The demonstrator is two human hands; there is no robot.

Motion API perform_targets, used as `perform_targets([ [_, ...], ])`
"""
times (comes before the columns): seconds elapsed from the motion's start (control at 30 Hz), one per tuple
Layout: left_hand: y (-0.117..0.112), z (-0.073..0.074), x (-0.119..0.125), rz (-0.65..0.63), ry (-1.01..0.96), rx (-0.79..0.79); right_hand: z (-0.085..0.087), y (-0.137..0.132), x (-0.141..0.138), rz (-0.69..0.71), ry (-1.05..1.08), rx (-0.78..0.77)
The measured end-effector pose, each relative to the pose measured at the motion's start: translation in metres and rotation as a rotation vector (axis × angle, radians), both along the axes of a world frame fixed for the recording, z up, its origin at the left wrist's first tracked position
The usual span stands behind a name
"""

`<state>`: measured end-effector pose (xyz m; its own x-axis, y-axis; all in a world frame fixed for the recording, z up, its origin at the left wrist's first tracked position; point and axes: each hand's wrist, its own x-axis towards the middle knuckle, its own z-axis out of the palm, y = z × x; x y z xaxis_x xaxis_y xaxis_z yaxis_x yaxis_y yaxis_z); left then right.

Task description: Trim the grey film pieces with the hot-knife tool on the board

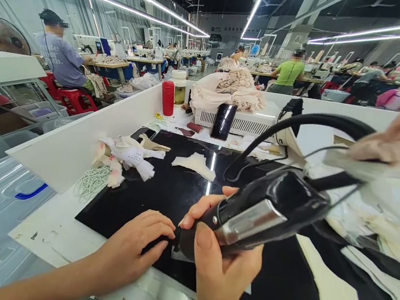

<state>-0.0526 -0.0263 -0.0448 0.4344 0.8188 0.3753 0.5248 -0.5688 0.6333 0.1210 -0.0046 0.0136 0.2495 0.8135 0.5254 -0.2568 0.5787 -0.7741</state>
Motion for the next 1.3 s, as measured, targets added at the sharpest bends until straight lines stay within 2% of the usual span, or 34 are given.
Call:
perform_targets([
  [0.17,0.004,0.001,0.001,-0.004,0.018,0.005,-0.001,-0.003,0.004,0.047,-0.004,-0.007],
  [0.37,0.005,-0.002,0.002,-0.014,0.014,0.031,-0.006,-0.003,0.004,0.011,-0.039,-0.004],
  [0.53,0.006,-0.002,-0.003,-0.058,0.078,0.07,-0.003,-0.003,0.003,0.044,-0.03,-0.009],
  [0.67,0.013,0.001,-0.015,-0.163,0.147,0.136,0.006,-0.002,0.005,-0.04,0.005,-0.026],
  [0.8,0.034,0.008,-0.024,-0.302,0.209,0.119,0.014,0.002,0.01,-0.146,0.066,-0.05],
  [1.03,0.068,0.02,-0.012,-0.58,0.152,0.022,0.011,0.006,0.015,-0.199,0.043,-0.044],
  [1.17,0.071,0.02,-0.009,-0.62,0.259,-0.082,0.011,0.007,0.01,-0.214,0.054,-0.053],
  [1.3,0.067,0.019,-0.011,-0.623,0.268,-0.109,0.011,0.006,0.006,-0.205,0.047,-0.028],
])
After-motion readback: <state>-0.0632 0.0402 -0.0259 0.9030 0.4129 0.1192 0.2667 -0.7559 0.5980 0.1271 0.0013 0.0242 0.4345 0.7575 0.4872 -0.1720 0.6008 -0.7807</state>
